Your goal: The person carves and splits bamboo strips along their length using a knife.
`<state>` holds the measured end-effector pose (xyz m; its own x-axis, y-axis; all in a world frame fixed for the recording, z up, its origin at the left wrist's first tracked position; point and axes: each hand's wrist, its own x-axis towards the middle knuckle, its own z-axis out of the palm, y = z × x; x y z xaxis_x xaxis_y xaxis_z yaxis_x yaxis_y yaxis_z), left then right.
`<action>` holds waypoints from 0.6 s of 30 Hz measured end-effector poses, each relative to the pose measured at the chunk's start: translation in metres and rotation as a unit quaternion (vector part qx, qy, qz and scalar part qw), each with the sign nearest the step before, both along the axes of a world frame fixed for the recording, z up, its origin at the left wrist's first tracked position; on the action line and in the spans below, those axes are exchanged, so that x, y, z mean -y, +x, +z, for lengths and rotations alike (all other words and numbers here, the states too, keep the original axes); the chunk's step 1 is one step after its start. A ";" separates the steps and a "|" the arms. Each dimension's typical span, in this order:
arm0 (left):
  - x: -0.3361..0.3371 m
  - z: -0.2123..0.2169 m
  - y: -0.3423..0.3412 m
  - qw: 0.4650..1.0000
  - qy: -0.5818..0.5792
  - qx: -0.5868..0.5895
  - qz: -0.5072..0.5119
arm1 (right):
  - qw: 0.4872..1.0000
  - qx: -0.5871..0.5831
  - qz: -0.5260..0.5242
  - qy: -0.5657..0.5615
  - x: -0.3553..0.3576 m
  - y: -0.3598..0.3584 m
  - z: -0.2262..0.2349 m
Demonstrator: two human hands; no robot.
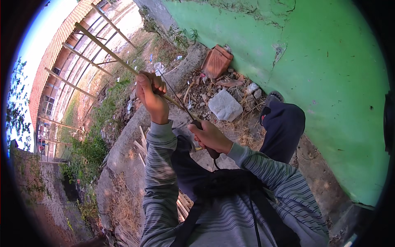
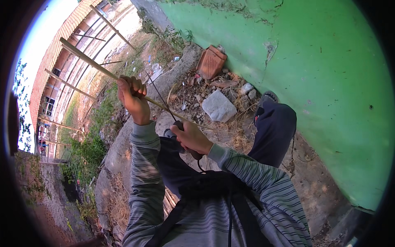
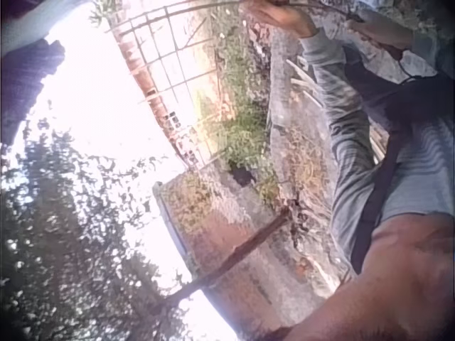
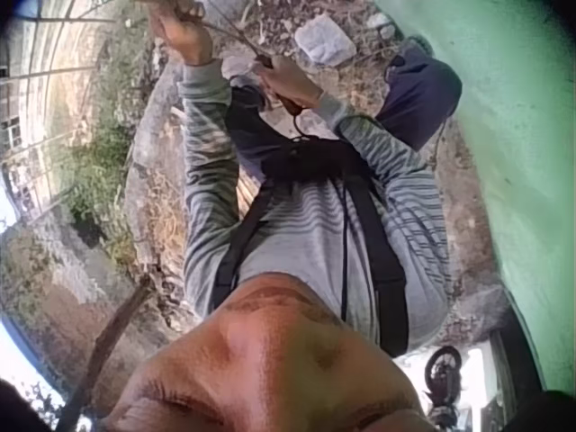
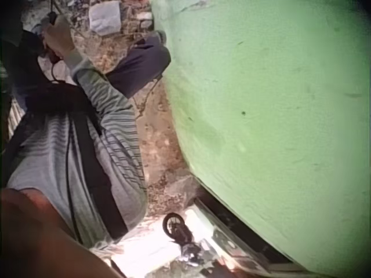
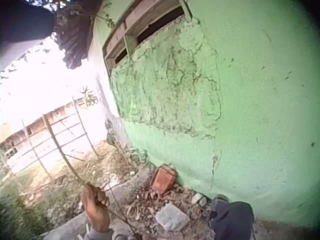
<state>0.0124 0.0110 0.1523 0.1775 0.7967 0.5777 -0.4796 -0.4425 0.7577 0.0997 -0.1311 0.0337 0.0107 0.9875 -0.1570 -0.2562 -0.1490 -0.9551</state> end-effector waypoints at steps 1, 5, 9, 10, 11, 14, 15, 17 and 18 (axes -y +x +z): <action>-0.001 -0.001 0.001 1.000 -0.006 0.016 0.023 | 1.000 0.002 0.009 0.007 0.001 0.000 0.005; -0.006 -0.003 0.004 0.997 -0.006 0.042 0.070 | 0.998 0.016 0.028 0.050 -0.011 0.006 0.024; -0.008 0.000 0.014 0.996 -0.003 0.047 0.074 | 0.998 0.001 0.057 0.016 -0.019 0.022 -0.010; -0.010 -0.001 0.017 0.996 -0.003 0.050 0.075 | 0.996 -0.027 0.076 -0.030 -0.023 0.025 -0.016; -0.012 -0.001 0.020 0.996 -0.004 0.054 0.076 | 0.996 0.082 0.042 0.010 -0.024 0.024 -0.023; -0.011 -0.006 0.018 0.993 -0.007 0.060 0.100 | 0.996 0.067 0.055 -0.014 -0.023 0.024 -0.017; -0.012 -0.006 0.016 0.993 -0.008 0.061 0.101 | 0.996 0.067 0.055 -0.014 -0.024 0.024 -0.009; -0.010 -0.003 0.017 0.991 -0.002 0.067 0.120 | 0.994 0.075 0.071 0.042 -0.023 0.026 0.005; -0.010 -0.002 0.017 0.990 -0.005 0.067 0.122 | 0.994 0.075 0.074 0.039 -0.024 0.028 0.009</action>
